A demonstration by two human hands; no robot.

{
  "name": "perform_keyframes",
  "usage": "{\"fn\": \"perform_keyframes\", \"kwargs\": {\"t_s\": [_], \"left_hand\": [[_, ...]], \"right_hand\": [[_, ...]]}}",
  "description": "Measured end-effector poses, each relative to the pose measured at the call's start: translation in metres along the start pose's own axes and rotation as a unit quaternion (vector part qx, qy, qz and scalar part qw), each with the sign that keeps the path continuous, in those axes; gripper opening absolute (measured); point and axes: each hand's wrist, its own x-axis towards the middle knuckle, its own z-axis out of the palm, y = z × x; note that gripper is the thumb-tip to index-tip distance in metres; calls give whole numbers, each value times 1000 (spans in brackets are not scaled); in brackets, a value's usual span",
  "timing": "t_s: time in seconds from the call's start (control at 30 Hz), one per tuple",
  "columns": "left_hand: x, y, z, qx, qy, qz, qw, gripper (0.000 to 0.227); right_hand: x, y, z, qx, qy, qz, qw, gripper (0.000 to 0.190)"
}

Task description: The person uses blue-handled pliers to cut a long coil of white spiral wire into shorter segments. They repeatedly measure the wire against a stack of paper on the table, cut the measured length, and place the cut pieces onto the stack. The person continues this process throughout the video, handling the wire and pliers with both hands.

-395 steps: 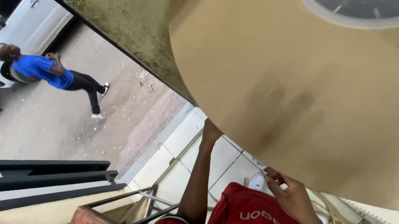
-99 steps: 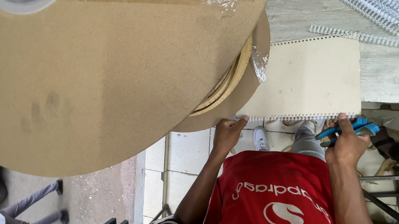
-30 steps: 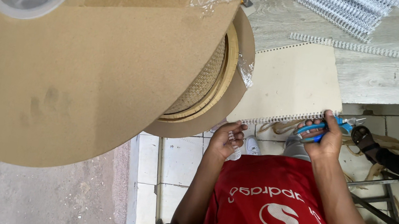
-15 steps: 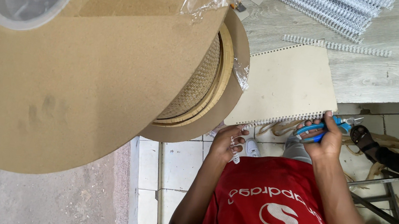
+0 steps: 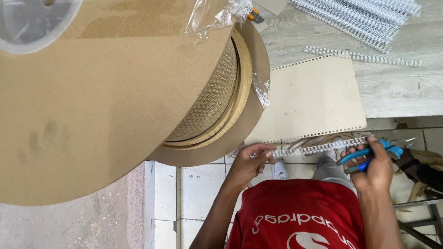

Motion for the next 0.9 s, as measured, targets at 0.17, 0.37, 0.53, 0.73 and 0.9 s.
{"fn": "perform_keyframes", "kwargs": {"t_s": [0.17,0.37,0.53,0.73,0.9], "left_hand": [[53,64,53,226,24,2,974,32],[87,95,90,161,96,18,982,84],[61,26,83,159,-107,16,981,62],[44,-3,92,259,-193,-57,945,112],[25,14,86,241,-137,-137,951,116]], "right_hand": [[-42,-65,36,13,30,-61,998,10],[-49,-94,45,-72,-17,-102,992,20],[-53,-11,11,-214,-93,-141,962,17],[-78,35,36,-310,-228,-84,919,15],[-81,45,38,-397,-266,-43,877,11]]}}
